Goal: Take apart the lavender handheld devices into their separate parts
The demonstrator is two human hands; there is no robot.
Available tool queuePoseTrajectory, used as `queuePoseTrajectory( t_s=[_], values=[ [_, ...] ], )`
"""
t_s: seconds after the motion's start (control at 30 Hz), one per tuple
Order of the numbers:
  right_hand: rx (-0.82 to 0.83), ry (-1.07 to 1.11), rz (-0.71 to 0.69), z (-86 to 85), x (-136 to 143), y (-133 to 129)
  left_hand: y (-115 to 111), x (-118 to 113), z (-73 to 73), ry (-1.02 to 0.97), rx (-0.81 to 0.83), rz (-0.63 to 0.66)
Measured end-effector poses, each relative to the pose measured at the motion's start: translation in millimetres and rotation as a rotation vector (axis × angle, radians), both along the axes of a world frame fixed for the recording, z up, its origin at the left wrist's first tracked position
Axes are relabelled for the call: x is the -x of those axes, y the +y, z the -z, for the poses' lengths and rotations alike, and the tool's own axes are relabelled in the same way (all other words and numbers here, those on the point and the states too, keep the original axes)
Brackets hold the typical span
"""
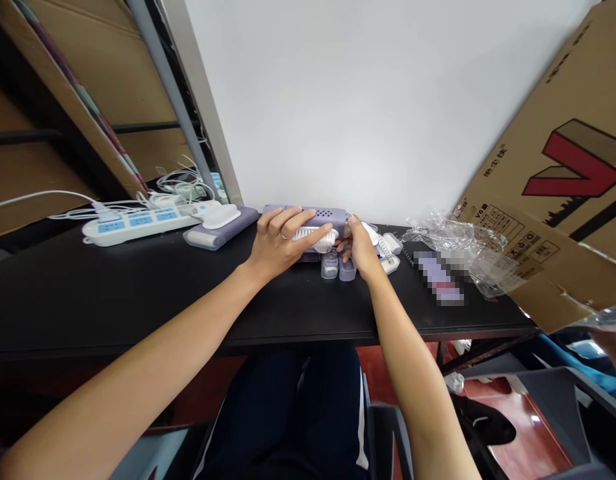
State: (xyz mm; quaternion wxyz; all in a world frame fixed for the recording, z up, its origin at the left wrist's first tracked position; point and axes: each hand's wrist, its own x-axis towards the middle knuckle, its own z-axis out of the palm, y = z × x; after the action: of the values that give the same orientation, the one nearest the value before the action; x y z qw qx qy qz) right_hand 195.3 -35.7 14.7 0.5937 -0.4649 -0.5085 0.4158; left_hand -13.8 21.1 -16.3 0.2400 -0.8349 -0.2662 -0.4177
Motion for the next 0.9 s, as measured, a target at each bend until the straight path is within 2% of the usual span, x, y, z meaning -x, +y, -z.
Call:
queuePoseTrajectory(
  t_s=[0.17, 0.3, 0.43, 0.57, 0.8, 0.9],
  values=[
    [0.057, 0.054, -0.077, -3.9, -3.5, -4.5, 6.2, 3.5, 3.3, 0.025, -0.168, 0.000],
    [0.076, 0.085, -0.120, -6.9, -5.0, -6.8, 9.9, 4.2, 4.5, 0.013, -0.184, 0.047],
    [0.076, 0.107, -0.101, -4.9, -4.0, -4.2, 8.3, 3.3, 2.4, 0.030, -0.246, -0.003],
    [0.037, 0.097, -0.141, -1.0, -3.6, -1.3, 6.6, 2.6, 0.5, 0.019, -0.321, -0.011],
    [-0.060, 0.102, -0.154, 1.6, -1.5, -1.0, 6.3, 3.3, -2.3, -0.003, -0.277, 0.013],
    [-0.068, 0.104, -0.136, 0.5, -0.5, -2.0, 5.3, 4.3, -3.3, 0.008, -0.198, 0.015]
  ],
)
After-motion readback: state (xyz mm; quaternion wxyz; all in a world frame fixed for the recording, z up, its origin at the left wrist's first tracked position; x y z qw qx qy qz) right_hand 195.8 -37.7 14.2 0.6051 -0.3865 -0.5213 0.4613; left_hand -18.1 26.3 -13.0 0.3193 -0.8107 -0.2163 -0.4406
